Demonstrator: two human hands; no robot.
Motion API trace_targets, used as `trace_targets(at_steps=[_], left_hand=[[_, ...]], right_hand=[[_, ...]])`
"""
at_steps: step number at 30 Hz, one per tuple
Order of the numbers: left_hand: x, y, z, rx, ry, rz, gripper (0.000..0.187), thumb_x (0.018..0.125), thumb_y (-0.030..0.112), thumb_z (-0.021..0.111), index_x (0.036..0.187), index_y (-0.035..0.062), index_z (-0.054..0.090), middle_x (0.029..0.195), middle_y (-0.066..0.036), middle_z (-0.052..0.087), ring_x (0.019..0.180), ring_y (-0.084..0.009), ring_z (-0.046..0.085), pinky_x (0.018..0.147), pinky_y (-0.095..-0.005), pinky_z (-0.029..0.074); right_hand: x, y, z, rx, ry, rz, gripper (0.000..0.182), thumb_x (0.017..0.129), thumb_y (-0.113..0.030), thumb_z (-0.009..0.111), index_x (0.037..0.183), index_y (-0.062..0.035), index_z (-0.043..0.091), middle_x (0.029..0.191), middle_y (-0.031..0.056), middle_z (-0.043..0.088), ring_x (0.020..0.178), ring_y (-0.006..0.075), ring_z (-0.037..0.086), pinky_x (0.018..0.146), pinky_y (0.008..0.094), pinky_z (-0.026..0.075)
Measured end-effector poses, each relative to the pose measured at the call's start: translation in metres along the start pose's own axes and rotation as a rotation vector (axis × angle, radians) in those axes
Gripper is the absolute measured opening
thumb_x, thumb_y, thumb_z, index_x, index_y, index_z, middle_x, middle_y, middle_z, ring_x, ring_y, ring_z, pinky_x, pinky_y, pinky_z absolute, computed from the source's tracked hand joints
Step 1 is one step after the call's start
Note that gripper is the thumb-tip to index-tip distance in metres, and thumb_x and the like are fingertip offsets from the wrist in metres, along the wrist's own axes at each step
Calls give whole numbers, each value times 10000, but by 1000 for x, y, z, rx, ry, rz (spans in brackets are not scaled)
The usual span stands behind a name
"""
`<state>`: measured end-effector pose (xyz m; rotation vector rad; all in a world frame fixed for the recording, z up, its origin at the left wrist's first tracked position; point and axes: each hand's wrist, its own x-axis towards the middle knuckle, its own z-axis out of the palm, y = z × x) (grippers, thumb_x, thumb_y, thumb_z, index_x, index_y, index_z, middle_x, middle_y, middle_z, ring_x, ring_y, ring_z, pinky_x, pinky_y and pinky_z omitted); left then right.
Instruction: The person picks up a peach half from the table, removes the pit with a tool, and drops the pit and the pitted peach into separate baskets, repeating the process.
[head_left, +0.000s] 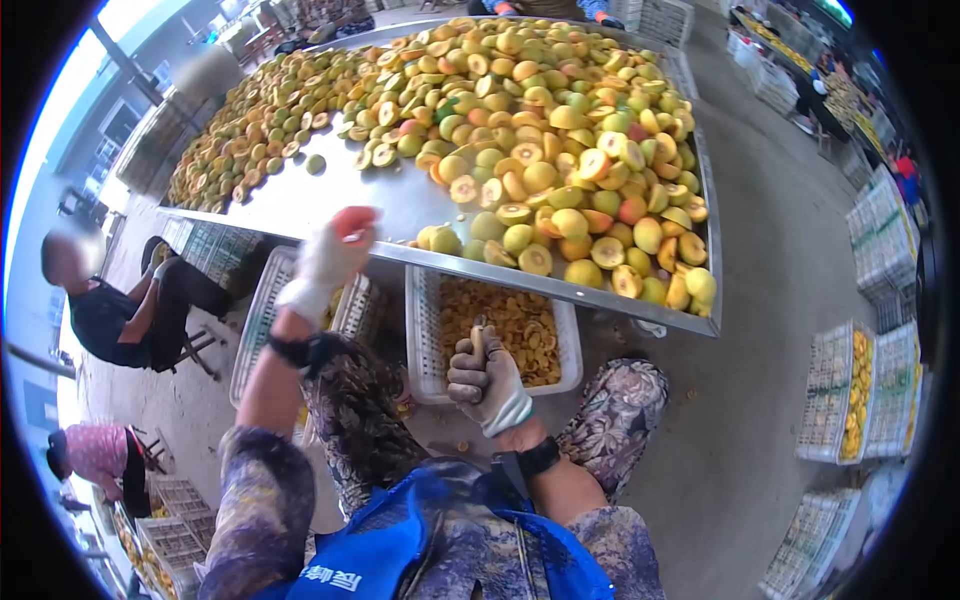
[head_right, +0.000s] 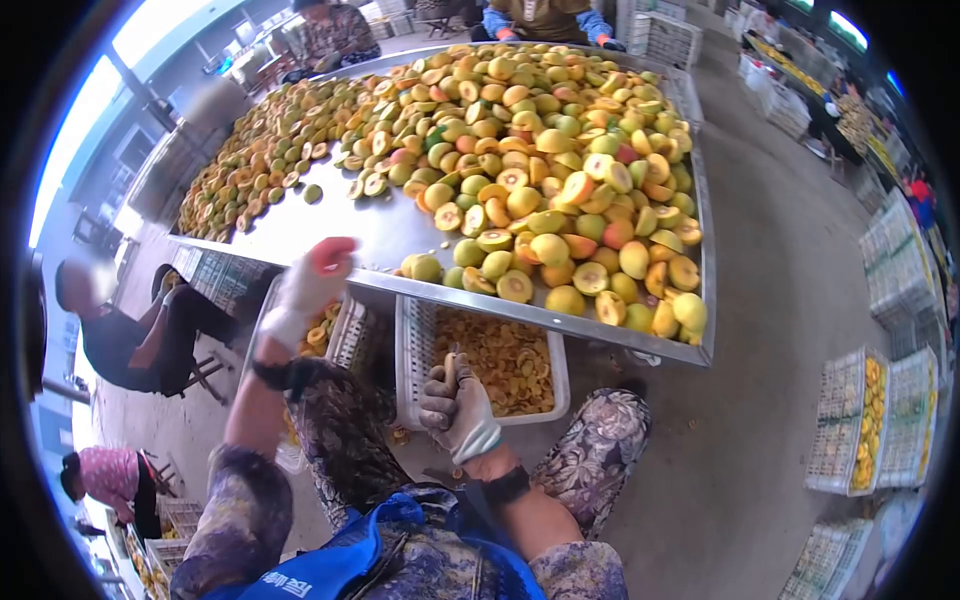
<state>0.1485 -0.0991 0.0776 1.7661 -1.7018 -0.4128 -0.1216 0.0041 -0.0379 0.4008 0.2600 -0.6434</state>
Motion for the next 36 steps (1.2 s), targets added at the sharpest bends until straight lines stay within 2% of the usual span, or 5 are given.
trace_targets(at_steps=[6,19,26,32,36], left_hand=[[66,32,97,331,-589,153,369,923,237,656,1282,165,692,1182,-164,729,1124,-385,674,977,-465,539],[78,-34,137,-572,-209,10,309,1004,127,601,1303,117,681,1056,-88,745,900,-175,708,819,-303,570],[55,18,115,226,-504,175,384,952,213,626,1329,153,670,1137,-136,751,1072,-289,721,959,-384,550],[61,2,83,-1194,-640,-213,385,1062,158,552,1431,49,556,1296,-167,656,1104,-232,674,835,-363,643],[14,33,80,-910,-461,41,396,1085,275,563,1432,84,563,1394,-140,635,1016,-180,708,666,-259,596]], right_hand=[[-3,4,12,-182,242,-163,470,1018,-602,564,950,-137,577,644,-62,347,474,77,332,435,251,285],[-8,-8,31,-421,207,-441,506,986,-662,579,978,-156,549,671,-35,423,501,103,388,460,269,318],[-7,-2,33,-402,267,-414,507,981,-657,596,987,-152,565,693,-21,480,508,111,420,466,269,339],[-10,-13,36,-445,224,-501,482,1008,-615,588,1040,-134,593,706,-21,540,497,105,455,451,272,350],[-20,-10,55,-823,235,-763,444,1027,-547,612,1097,-109,609,710,-24,564,484,89,488,430,249,374]])
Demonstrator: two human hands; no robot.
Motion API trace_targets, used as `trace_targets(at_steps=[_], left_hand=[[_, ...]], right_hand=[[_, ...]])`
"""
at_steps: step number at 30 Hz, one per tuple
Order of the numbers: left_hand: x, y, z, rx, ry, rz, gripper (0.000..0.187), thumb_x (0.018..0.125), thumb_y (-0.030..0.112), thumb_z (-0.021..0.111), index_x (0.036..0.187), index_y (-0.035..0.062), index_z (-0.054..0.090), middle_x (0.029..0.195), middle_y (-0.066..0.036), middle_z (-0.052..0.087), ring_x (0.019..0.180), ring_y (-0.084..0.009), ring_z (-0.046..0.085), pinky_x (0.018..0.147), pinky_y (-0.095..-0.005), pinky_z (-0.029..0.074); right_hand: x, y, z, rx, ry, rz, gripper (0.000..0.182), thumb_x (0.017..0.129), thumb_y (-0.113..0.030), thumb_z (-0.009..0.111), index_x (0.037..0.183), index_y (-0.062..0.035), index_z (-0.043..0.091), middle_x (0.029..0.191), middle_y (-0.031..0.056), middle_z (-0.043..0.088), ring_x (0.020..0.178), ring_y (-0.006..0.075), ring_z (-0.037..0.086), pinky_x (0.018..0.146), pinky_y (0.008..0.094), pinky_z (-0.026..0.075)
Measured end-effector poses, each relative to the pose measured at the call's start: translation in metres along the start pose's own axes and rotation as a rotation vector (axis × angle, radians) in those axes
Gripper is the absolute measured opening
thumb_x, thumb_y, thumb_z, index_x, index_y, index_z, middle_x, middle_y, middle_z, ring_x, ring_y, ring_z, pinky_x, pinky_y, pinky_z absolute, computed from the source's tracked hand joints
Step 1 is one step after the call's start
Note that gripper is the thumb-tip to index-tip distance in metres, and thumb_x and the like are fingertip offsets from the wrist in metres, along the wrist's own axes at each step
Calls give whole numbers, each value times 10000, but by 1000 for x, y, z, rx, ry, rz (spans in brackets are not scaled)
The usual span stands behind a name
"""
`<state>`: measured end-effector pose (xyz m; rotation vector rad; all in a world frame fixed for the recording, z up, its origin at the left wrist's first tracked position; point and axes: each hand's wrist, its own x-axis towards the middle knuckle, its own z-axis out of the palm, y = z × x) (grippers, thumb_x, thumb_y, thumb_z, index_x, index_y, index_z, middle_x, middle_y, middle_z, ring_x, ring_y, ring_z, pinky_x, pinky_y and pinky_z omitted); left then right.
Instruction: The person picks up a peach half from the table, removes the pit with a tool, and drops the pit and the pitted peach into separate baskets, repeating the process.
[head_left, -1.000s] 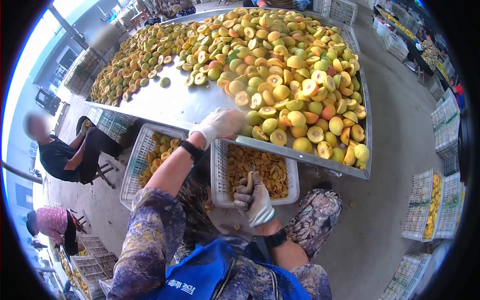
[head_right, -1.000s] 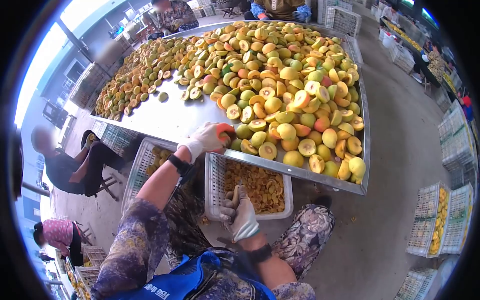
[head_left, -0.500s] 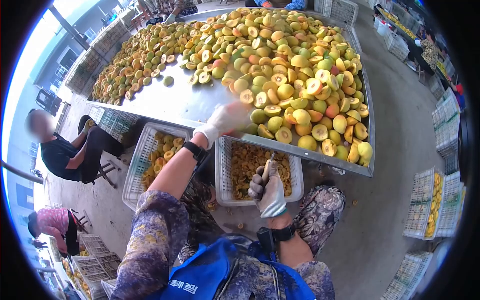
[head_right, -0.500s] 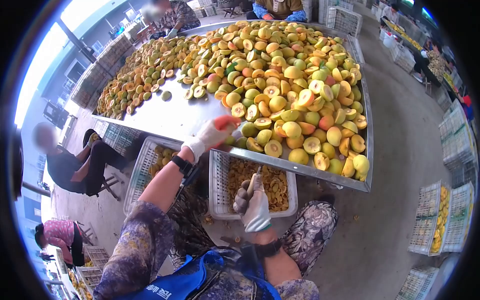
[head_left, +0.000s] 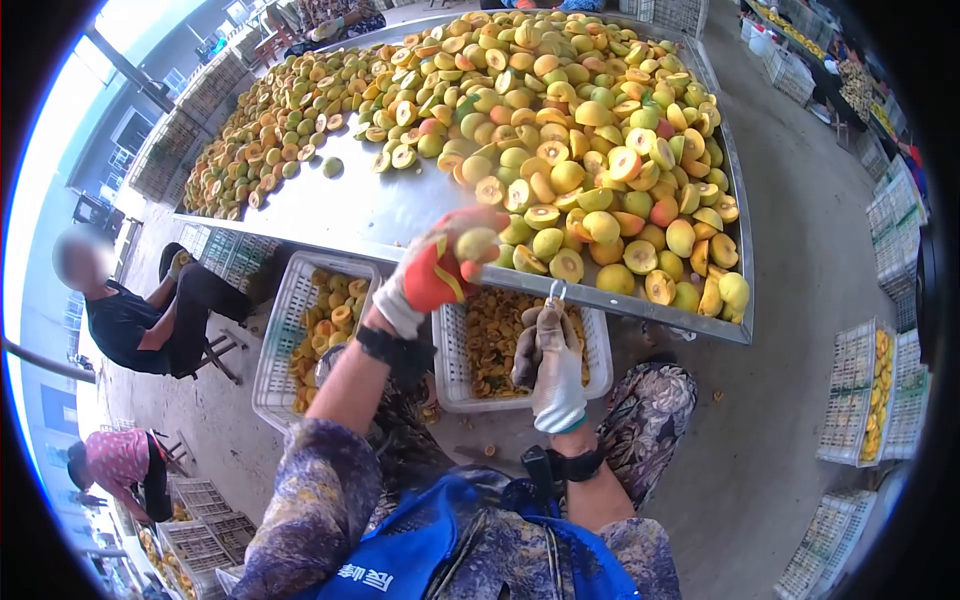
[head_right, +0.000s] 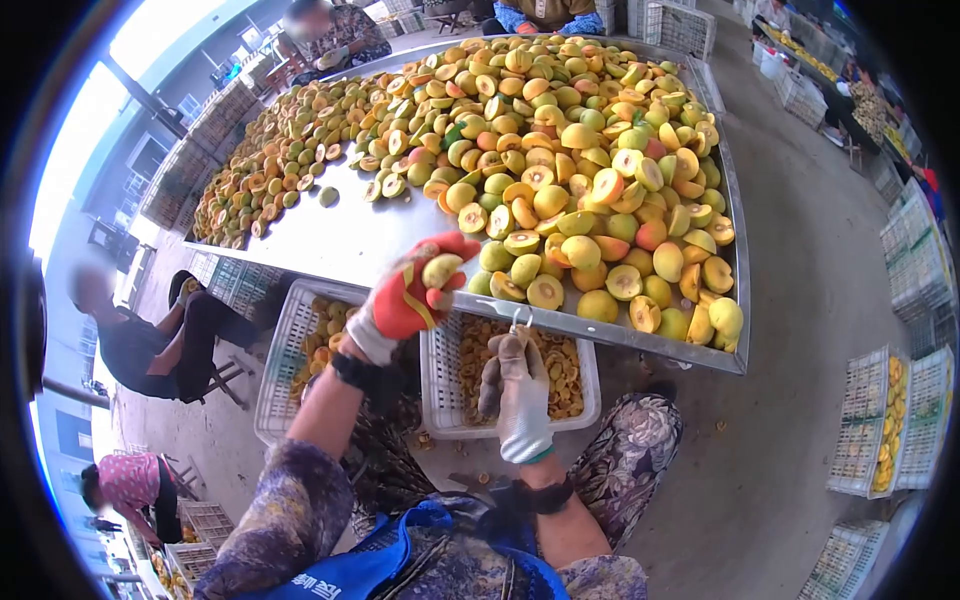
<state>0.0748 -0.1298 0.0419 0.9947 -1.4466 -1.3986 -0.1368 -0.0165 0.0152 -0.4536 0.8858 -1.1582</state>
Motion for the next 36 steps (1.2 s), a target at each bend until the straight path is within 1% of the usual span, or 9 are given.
trace_targets(at_steps=[5,7,9,12,13,17,22,27,36], left_hand=[[-42,7,63,15,-124,-39,497,1061,437,566,1402,77,587,1268,-82,640,990,-150,673,714,-255,543],[-54,15,81,43,-137,-58,604,1032,552,572,1379,58,602,1131,-46,648,1011,-141,631,779,-271,530],[-64,15,97,-161,-68,-277,540,1041,526,561,1395,120,594,959,24,625,780,-38,590,575,-173,437],[-69,4,91,-143,-55,-288,553,1039,531,565,1382,100,599,948,30,639,751,-52,610,593,-190,481],[-70,3,91,-281,-9,-330,578,1031,534,583,1383,76,599,1020,-1,685,748,-54,618,592,-196,501],[-71,-19,88,-871,22,-249,498,1061,401,579,1409,46,558,1183,-166,716,861,-242,719,692,-352,605],[-72,-8,81,-1045,165,-121,344,1067,294,583,1336,80,604,1213,-205,694,943,-332,714,803,-445,615],[-95,7,89,-804,143,91,593,953,434,733,1406,91,562,1336,-206,630,1155,-359,673,1023,-535,573],[-127,25,83,-749,225,130,471,1057,380,609,1359,20,573,1321,-196,630,1185,-339,659,1057,-523,554]], right_hand=[[-6,-9,10,-203,48,-195,205,979,-114,726,1132,-76,595,726,-61,528,540,34,491,464,240,403],[4,2,4,-200,73,-370,174,980,-112,723,1104,-79,606,732,-57,547,569,35,520,499,231,423],[6,2,-1,-295,120,-503,125,982,-118,723,1037,-79,618,744,-50,585,633,42,571,565,212,447],[-13,-31,4,-211,-6,-144,162,994,-193,735,1013,-85,615,719,-39,580,569,53,537,505,220,412],[-12,-26,-5,-124,-65,-60,305,1029,-393,685,1016,-97,614,685,-36,554,494,60,472,445,226,362],[-8,-30,-18,244,-45,39,553,1016,-644,542,1048,-96,610,666,-45,499,469,57,382,418,237,293],[-42,-35,12,-214,-105,-13,522,1058,-572,535,1026,-61,638,650,-27,532,443,56,472,381,224,349],[-41,20,24,-586,-150,-311,428,1087,-421,567,1067,-1,642,707,55,622,534,134,547,494,317,440],[-48,52,52,-755,-112,-511,308,1086,-286,582,1057,15,640,752,201,647,631,299,634,617,419,509]])
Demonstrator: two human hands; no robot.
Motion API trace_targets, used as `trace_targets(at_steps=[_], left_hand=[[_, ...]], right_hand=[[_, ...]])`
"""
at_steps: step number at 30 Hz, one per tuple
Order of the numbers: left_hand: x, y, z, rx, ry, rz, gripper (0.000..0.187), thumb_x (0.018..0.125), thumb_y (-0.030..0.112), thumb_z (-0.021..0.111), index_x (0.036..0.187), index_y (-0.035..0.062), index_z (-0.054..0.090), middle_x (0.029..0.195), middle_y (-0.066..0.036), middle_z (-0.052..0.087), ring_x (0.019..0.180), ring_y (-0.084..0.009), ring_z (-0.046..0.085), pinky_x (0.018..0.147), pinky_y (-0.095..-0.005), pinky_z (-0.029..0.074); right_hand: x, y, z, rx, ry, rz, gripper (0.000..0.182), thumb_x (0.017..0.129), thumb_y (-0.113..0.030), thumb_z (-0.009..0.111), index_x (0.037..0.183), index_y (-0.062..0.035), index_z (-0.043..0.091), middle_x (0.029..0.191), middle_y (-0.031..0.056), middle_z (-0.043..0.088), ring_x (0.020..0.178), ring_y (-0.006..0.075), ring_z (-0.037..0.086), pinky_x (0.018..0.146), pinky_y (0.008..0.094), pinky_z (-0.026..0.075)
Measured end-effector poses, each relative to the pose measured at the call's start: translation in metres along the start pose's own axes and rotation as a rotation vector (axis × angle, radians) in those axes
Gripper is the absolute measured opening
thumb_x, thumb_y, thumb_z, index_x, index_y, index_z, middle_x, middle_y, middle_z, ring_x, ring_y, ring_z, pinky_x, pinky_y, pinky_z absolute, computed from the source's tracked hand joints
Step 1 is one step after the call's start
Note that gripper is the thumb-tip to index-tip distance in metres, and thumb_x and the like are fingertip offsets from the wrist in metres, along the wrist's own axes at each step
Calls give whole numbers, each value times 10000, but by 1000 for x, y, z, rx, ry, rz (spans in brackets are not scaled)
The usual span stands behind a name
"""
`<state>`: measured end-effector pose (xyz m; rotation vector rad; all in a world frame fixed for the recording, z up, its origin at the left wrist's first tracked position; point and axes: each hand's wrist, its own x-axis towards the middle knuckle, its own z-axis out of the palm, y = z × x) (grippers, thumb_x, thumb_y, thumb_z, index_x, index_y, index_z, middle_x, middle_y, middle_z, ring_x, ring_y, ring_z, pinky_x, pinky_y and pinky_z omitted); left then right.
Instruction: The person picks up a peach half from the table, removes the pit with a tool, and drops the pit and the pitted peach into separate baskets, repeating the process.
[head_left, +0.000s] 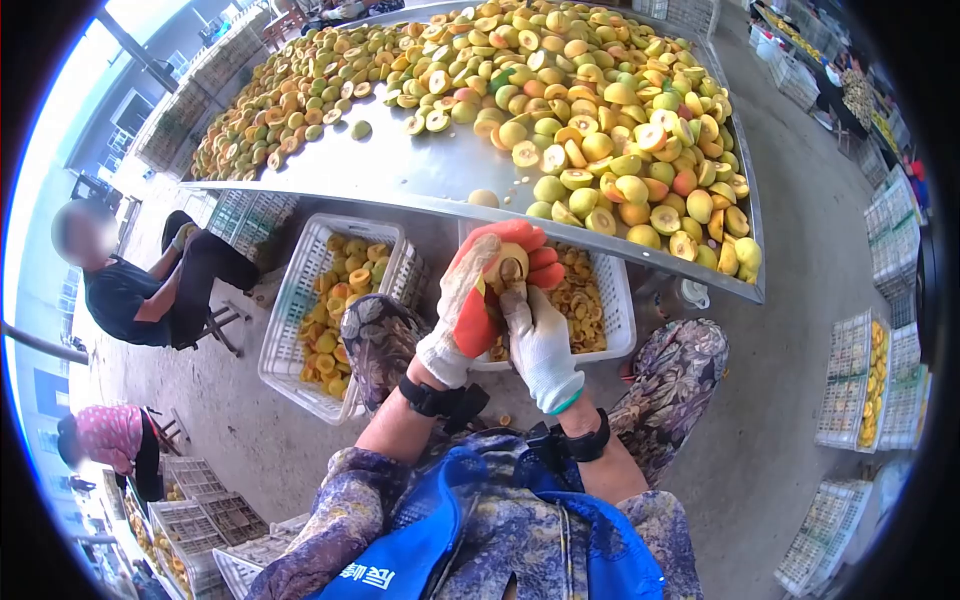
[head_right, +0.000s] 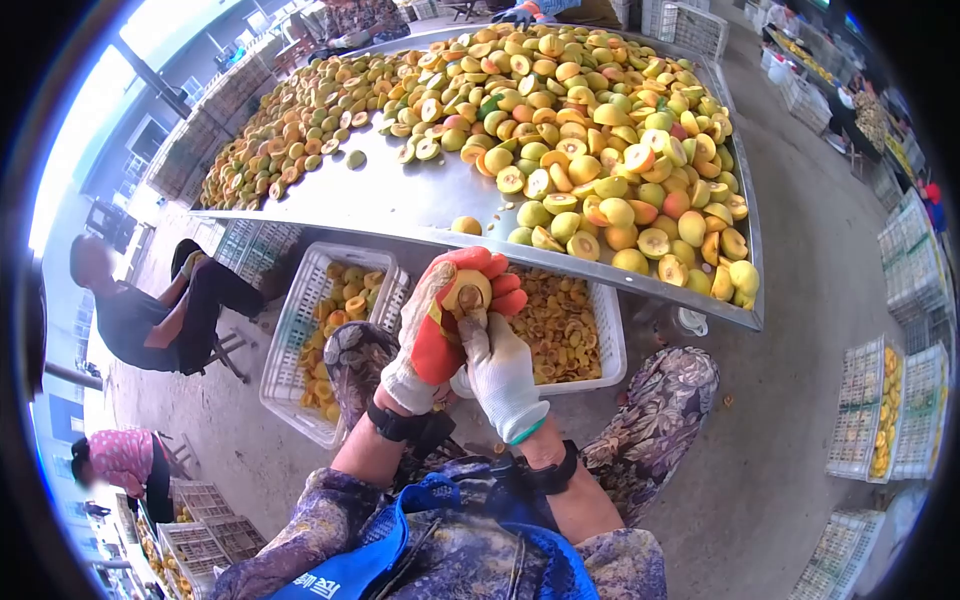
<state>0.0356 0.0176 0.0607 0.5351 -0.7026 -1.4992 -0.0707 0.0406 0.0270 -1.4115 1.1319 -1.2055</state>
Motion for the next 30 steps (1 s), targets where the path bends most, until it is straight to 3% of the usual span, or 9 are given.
trace_targets(at_steps=[2,11,20,21,24,26,29,30], left_hand=[[-3,4,-1,-4,28,-1,417,1065,347,602,1323,18,594,1293,-190,647,1161,-331,672,1037,-514,568],[-9,14,-14,-27,154,-25,295,1045,276,636,1195,22,658,1160,-152,708,1005,-293,725,891,-457,631],[-17,17,-19,77,197,-45,296,1042,290,636,1146,15,668,1118,-142,714,936,-266,728,838,-427,636],[-17,15,-18,79,192,-42,298,1043,292,635,1140,13,671,1105,-144,716,924,-264,730,830,-422,635],[-19,8,-15,153,196,-70,314,1046,301,633,1116,0,680,1036,-149,727,860,-257,730,791,-400,630],[-17,1,-8,307,177,-55,390,1043,409,615,1080,25,672,1023,-148,724,798,-241,715,744,-389,619],[-10,-10,-10,280,111,-19,376,1009,404,679,1010,27,673,1016,-148,723,781,-247,717,676,-399,630],[-7,-14,-11,281,125,-14,378,1007,407,681,1004,29,670,1012,-148,723,783,-243,719,666,-399,629]], right_hand=[[-1,-1,5,-50,-16,38,290,1091,-248,574,1057,31,647,826,179,687,720,259,658,678,396,527],[-5,2,27,-62,-48,42,300,1089,-247,558,1126,38,644,864,237,700,743,383,661,683,427,525],[-17,17,36,19,-61,51,348,1098,-266,530,1185,53,640,904,222,713,799,344,685,728,432,529],[-16,10,29,-43,-117,132,378,1108,-300,513,1158,51,643,897,217,709,794,325,681,731,436,526],[-18,18,17,-5,-151,155,450,1096,-413,518,1180,10,649,911,280,708,865,464,700,733,463,539],[-22,19,13,157,-143,107,485,1112,-443,489,1140,-2,687,942,199,729,829,275,670,764,410,537],[-21,37,1,157,-191,173,439,1108,-435,509,1016,-39,674,876,81,700,747,188,619,666,392,531],[-17,14,-11,306,-279,325,459,1098,-483,506,944,-73,645,754,42,635,611,142,551,553,328,447]])
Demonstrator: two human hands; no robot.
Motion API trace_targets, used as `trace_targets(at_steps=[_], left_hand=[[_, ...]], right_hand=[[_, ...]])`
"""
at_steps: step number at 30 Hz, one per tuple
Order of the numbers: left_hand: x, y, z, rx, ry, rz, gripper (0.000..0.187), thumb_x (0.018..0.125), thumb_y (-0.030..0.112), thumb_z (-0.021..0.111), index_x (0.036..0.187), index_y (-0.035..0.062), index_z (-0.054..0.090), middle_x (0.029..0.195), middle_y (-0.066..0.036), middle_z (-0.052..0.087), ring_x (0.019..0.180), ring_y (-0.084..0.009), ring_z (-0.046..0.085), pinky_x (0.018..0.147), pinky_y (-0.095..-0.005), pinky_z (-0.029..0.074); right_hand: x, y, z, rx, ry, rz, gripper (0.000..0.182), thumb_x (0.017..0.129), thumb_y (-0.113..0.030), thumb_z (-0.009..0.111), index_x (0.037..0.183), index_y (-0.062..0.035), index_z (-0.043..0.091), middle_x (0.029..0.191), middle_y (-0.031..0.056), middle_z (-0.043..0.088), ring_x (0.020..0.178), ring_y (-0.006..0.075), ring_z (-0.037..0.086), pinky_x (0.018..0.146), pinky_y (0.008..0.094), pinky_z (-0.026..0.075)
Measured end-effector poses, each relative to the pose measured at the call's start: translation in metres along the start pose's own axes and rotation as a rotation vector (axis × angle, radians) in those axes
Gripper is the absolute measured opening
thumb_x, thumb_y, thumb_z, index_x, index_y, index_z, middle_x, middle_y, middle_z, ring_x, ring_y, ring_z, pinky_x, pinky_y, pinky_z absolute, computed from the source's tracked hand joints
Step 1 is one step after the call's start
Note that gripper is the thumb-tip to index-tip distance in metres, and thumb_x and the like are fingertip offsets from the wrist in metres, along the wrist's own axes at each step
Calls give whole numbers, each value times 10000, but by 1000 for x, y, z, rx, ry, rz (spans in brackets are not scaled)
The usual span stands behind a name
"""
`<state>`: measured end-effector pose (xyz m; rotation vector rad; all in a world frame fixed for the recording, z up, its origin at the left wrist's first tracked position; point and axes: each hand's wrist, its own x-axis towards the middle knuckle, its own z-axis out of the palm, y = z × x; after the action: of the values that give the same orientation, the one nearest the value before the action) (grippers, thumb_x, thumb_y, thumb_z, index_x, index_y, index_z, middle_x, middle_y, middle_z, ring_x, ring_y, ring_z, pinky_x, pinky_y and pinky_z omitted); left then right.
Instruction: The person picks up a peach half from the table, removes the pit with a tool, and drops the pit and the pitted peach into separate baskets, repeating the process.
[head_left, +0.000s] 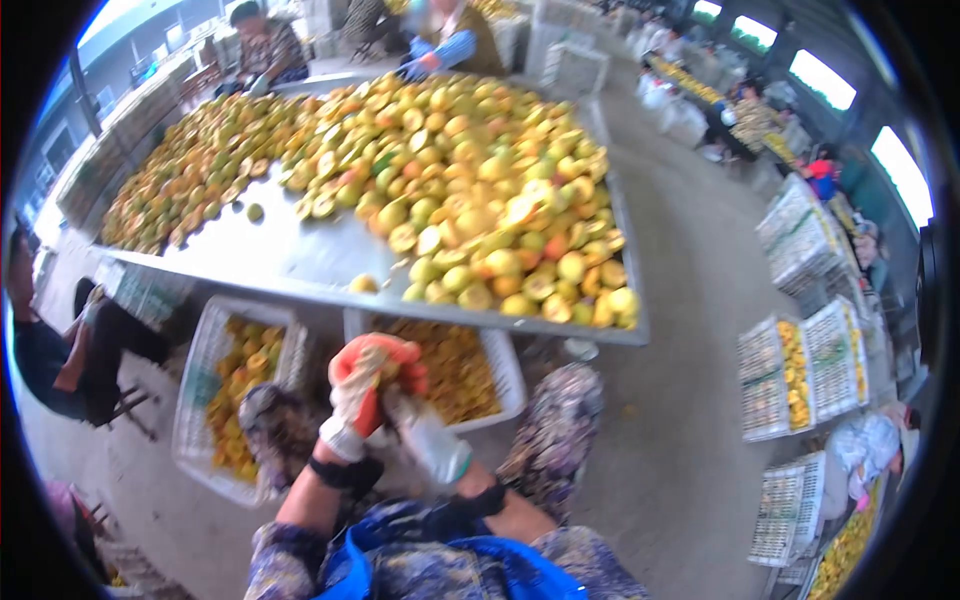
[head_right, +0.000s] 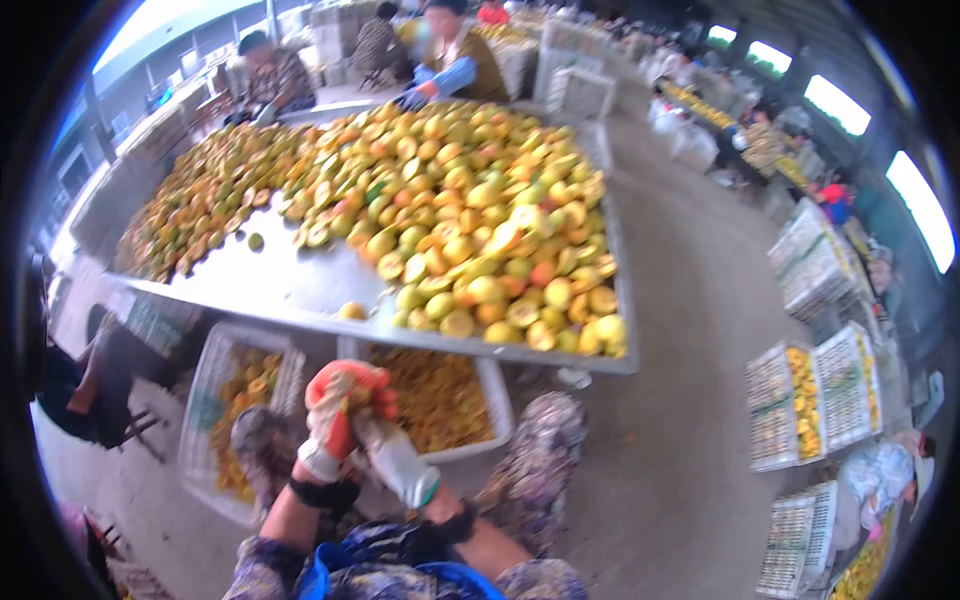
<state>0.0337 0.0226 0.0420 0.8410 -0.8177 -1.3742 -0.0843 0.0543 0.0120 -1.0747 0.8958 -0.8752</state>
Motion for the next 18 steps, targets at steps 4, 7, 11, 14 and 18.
trace_targets(at_steps=[4,7,11,14,18], left_hand=[[7,3,13,106,20,-14,514,997,495,676,1060,-15,694,963,-143,731,755,-237,722,656,-387,633],[9,-5,21,100,65,-15,515,1002,497,670,1061,-15,693,928,-142,726,739,-239,718,656,-388,631],[6,-21,23,96,50,-27,504,1010,485,665,1054,-16,689,915,-135,725,719,-240,713,651,-384,627],[6,-25,24,108,45,-19,496,1004,478,677,1035,-17,695,901,-133,727,695,-233,709,624,-377,619],[6,-17,30,145,-1,-44,494,996,475,689,1026,-18,702,921,-138,732,681,-230,712,604,-371,616]], right_hand=[[1,-14,-18,163,-147,165,600,1076,-620,441,808,-103,584,557,-4,505,412,109,463,401,289,325],[5,-2,-25,74,-24,244,544,1092,-534,482,915,-54,667,624,63,613,494,206,588,472,340,429],[3,36,-21,-453,273,-93,421,1094,-398,529,1221,-32,695,978,211,745,927,429,704,793,465,541],[5,56,-23,-261,285,-265,388,1092,-406,521,1237,-86,687,896,267,708,844,516,659,683,519,530],[-6,17,-32,193,51,176,413,1106,-418,512,1147,-45,684,752,91,684,643,269,634,589,411,495]])
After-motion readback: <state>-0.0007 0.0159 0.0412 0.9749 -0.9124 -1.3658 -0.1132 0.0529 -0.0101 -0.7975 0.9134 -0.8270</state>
